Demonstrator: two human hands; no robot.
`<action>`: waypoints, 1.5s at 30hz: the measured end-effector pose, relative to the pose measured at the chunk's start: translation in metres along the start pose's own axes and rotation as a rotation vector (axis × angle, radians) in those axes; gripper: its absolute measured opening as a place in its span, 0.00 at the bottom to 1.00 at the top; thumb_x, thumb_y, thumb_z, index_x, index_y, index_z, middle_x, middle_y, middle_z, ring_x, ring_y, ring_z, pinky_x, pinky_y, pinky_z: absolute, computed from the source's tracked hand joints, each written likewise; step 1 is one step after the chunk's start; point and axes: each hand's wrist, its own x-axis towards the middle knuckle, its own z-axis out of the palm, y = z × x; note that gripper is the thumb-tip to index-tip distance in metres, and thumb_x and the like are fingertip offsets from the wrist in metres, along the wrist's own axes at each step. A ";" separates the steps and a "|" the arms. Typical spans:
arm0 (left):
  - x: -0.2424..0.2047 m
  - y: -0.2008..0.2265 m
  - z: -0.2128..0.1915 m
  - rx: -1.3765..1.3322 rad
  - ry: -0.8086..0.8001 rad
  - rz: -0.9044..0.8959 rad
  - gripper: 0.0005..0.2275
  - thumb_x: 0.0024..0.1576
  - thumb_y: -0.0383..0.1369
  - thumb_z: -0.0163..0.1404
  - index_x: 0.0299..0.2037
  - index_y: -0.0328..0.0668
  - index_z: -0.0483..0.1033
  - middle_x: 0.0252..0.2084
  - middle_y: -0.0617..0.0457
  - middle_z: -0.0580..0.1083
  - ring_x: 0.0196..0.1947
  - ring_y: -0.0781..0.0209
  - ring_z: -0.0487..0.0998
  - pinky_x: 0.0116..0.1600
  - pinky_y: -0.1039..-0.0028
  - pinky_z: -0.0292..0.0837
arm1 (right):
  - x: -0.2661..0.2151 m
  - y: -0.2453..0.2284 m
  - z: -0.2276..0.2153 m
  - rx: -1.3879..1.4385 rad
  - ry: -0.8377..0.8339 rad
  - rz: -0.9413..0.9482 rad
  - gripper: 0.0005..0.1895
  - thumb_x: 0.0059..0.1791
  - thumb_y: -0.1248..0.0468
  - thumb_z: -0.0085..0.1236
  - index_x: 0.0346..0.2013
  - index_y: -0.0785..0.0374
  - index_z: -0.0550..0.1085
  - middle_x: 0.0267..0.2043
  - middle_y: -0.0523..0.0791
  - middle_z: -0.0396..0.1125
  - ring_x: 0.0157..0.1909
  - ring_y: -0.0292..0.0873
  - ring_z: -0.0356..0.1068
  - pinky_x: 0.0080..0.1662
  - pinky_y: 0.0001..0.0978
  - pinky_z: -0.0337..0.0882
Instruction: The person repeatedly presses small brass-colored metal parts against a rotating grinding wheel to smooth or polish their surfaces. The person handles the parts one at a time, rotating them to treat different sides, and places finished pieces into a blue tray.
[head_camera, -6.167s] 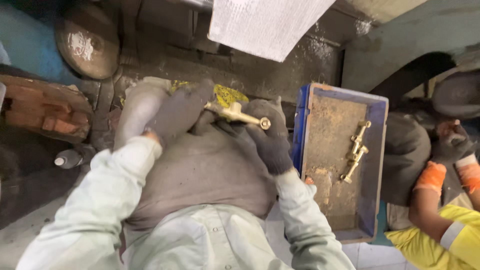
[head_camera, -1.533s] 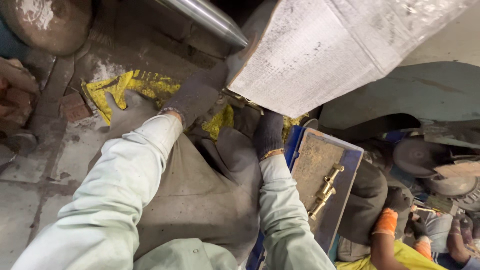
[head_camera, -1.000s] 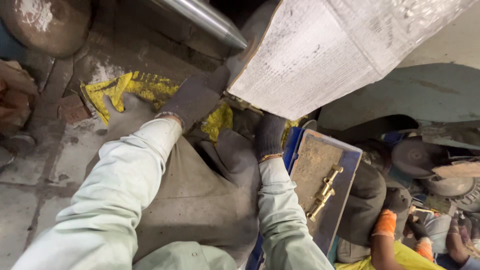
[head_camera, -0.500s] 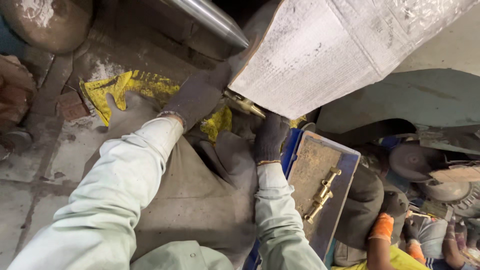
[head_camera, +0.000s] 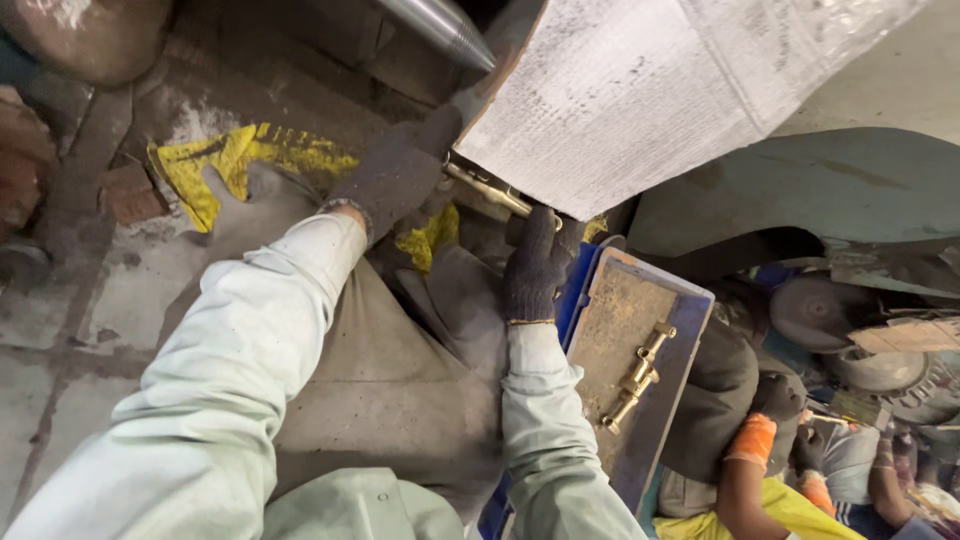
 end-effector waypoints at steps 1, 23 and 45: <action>0.005 -0.001 -0.002 0.007 0.029 0.000 0.29 0.59 0.56 0.39 0.41 0.32 0.78 0.33 0.40 0.78 0.33 0.44 0.79 0.42 0.55 0.73 | 0.001 0.001 0.003 -0.037 0.007 -0.062 0.16 0.55 0.62 0.54 0.54 0.68 0.72 0.51 0.59 0.72 0.53 0.61 0.71 0.56 0.48 0.70; 0.021 -0.016 -0.010 0.585 0.034 0.455 0.16 0.64 0.41 0.36 0.54 0.42 0.71 0.44 0.32 0.77 0.45 0.34 0.77 0.50 0.50 0.68 | 0.008 -0.004 0.008 -0.181 -0.082 -0.201 0.16 0.55 0.64 0.53 0.54 0.72 0.73 0.53 0.59 0.71 0.54 0.60 0.70 0.56 0.48 0.68; -0.053 -0.034 -0.017 0.123 -0.034 0.167 0.22 0.65 0.52 0.36 0.42 0.40 0.74 0.29 0.53 0.74 0.24 0.62 0.71 0.32 0.70 0.68 | -0.062 -0.093 -0.065 0.411 -0.469 0.321 0.16 0.53 0.65 0.57 0.53 0.74 0.73 0.39 0.49 0.71 0.39 0.41 0.68 0.42 0.36 0.69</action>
